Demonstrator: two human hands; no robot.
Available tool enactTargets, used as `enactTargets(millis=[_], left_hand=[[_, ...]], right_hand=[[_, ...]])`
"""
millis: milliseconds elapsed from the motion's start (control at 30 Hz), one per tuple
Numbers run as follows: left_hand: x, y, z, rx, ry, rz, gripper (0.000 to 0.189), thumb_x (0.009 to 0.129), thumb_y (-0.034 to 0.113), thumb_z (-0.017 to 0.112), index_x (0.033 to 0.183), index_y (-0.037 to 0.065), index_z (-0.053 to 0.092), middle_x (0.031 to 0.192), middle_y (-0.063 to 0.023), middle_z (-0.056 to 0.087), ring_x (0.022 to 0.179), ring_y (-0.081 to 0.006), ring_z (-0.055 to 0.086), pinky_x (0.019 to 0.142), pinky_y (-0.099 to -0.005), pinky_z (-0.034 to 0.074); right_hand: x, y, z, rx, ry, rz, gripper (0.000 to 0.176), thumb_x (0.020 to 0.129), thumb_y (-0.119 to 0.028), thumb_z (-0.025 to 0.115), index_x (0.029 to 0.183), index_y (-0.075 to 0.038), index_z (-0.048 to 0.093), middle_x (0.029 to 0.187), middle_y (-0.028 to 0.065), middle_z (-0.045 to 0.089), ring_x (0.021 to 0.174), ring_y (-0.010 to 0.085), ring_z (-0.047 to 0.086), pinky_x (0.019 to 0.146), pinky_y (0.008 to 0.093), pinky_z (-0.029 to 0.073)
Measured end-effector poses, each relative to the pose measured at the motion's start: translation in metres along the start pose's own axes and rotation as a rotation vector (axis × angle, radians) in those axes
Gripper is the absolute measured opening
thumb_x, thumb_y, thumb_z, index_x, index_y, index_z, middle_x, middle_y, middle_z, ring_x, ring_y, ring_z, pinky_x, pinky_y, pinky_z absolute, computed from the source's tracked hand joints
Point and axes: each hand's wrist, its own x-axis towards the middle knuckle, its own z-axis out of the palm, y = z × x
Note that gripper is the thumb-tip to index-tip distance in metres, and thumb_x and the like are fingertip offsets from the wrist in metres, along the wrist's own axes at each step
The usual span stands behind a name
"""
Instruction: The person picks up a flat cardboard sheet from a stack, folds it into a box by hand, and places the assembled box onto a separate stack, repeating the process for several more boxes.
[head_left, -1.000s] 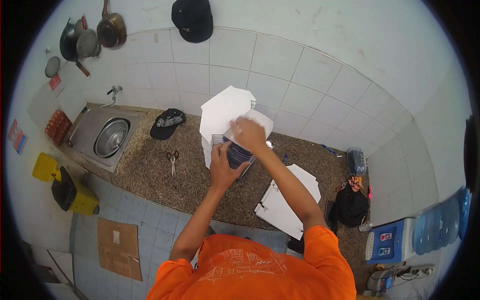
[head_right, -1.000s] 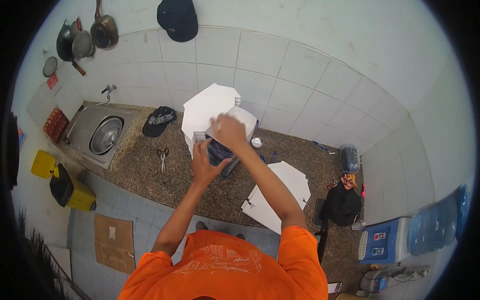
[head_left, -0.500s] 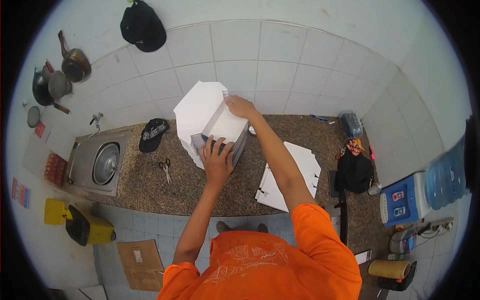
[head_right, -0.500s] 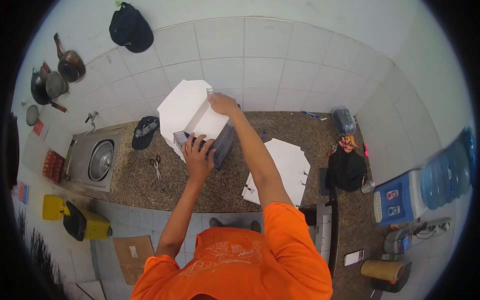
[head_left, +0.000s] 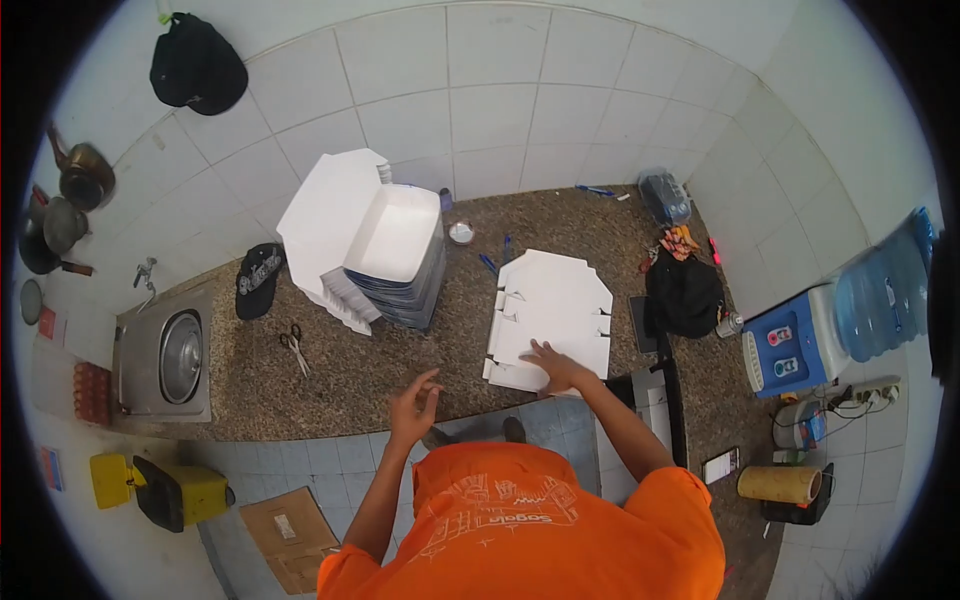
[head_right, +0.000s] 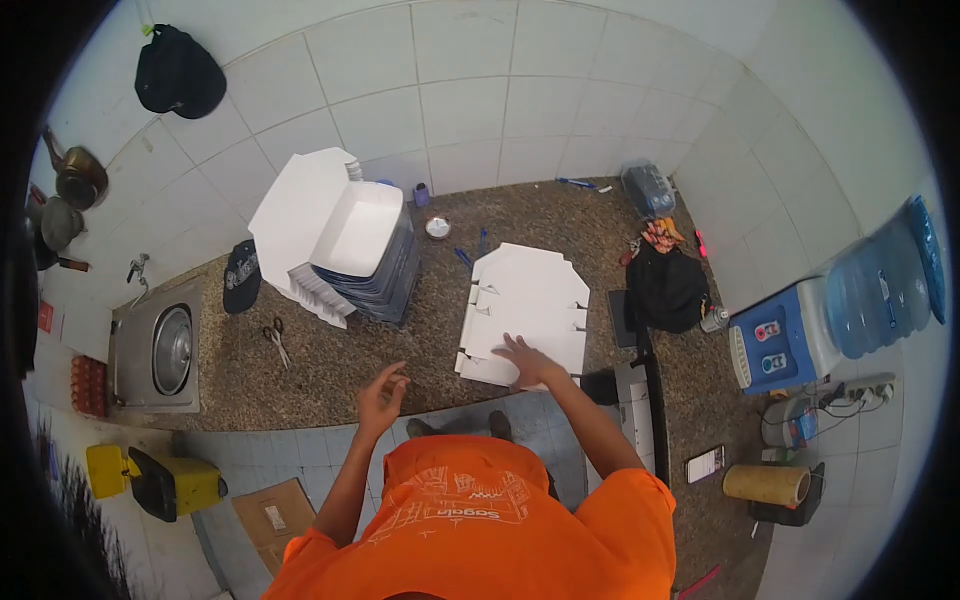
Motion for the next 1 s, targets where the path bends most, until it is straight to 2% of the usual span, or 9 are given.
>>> enactTargets(millis=[133,167,433,567,667,700,800,933,1000], left_hand=[[0.024,-0.001,0.022,-0.092,-0.261,-0.030,0.027,0.101,0.017,0.065,0.125,0.007,0.070,0.106,-0.0095,0.078,0.085,-0.0137,0.074,0.077,-0.0295,0.056],[0.030,-0.002,0.028,-0.092,-0.268,-0.029,0.027,0.101,0.017,0.065,0.125,0.007,0.070,0.106,-0.0095,0.078,0.085,-0.0137,0.074,0.077,-0.0295,0.056],[0.068,0.004,0.066,-0.441,-0.335,-0.404,0.031,0.105,0.026,0.061,0.129,0.009,0.067,0.108,-0.0046,0.074,0.093,-0.0125,0.066,0.080,-0.0276,0.053],[0.082,0.003,0.089,-0.419,-0.373,-0.475,0.031,0.105,0.028,0.061,0.128,0.009,0.068,0.106,-0.0041,0.074,0.091,-0.0119,0.066,0.080,-0.0283,0.053],[0.093,0.011,0.095,-0.397,-0.370,-0.472,0.032,0.106,0.032,0.059,0.126,0.009,0.068,0.106,-0.0041,0.073,0.089,-0.0121,0.066,0.080,-0.0294,0.053],[0.096,0.016,0.094,-0.407,-0.384,-0.448,0.037,0.106,0.035,0.058,0.129,0.008,0.066,0.110,-0.0061,0.072,0.093,-0.0141,0.067,0.083,-0.0315,0.054],[0.107,0.044,0.085,-0.675,-0.421,-0.489,0.048,0.106,0.040,0.056,0.137,0.004,0.060,0.119,-0.0109,0.070,0.101,-0.0194,0.068,0.089,-0.0373,0.056],[0.128,0.066,0.083,-1.274,-0.555,-0.561,0.057,0.104,0.040,0.058,0.142,-0.002,0.054,0.129,-0.0151,0.068,0.114,-0.0265,0.068,0.098,-0.0420,0.055],[0.138,0.054,0.090,-0.592,-0.489,-0.490,0.042,0.097,0.018,0.068,0.132,-0.005,0.062,0.122,-0.0140,0.071,0.109,-0.0225,0.069,0.093,-0.0370,0.056]], right_hand=[[0.002,0.035,-0.037,0.265,-0.064,-0.136,0.056,0.077,-0.035,0.088,0.126,-0.013,0.072,0.138,0.0198,0.064,0.126,0.0312,0.062,0.105,0.0427,0.049],[-0.013,0.017,-0.056,0.501,-0.076,0.088,0.031,0.082,-0.026,0.086,0.105,-0.007,0.078,0.102,0.0115,0.077,0.084,0.0190,0.071,0.083,0.0356,0.057],[-0.071,-0.044,-0.055,0.482,1.003,0.129,0.033,0.079,-0.012,0.087,0.069,-0.004,0.056,0.061,0.0046,0.056,0.059,0.0152,0.055,0.059,0.0345,0.044],[-0.053,-0.006,-0.048,0.817,0.720,0.242,0.036,0.091,-0.022,0.081,0.069,-0.013,0.054,0.065,-0.0043,0.054,0.058,0.0038,0.046,0.052,0.0281,0.037],[-0.061,-0.010,-0.082,1.082,0.946,0.276,0.028,0.096,-0.022,0.075,0.078,-0.010,0.059,0.067,-0.0031,0.055,0.060,0.0027,0.045,0.049,0.0280,0.037],[-0.057,-0.013,-0.094,0.696,1.285,0.190,0.019,0.098,-0.019,0.071,0.088,-0.004,0.065,0.066,0.0027,0.060,0.059,0.0086,0.053,0.057,0.0308,0.044],[-0.076,-0.038,-0.110,0.425,1.497,0.119,0.014,0.096,-0.014,0.069,0.103,-0.002,0.071,0.091,0.0125,0.075,0.083,0.0247,0.072,0.077,0.0333,0.055],[-0.079,-0.094,-0.045,0.362,0.995,-0.185,0.024,0.093,-0.019,0.073,0.115,-0.008,0.074,0.124,0.0151,0.070,0.120,0.0328,0.064,0.101,0.0415,0.049],[-0.092,-0.124,-0.049,0.187,1.011,-0.163,0.033,0.091,-0.023,0.075,0.120,-0.008,0.072,0.132,0.0169,0.065,0.128,0.0350,0.057,0.106,0.0430,0.045]])
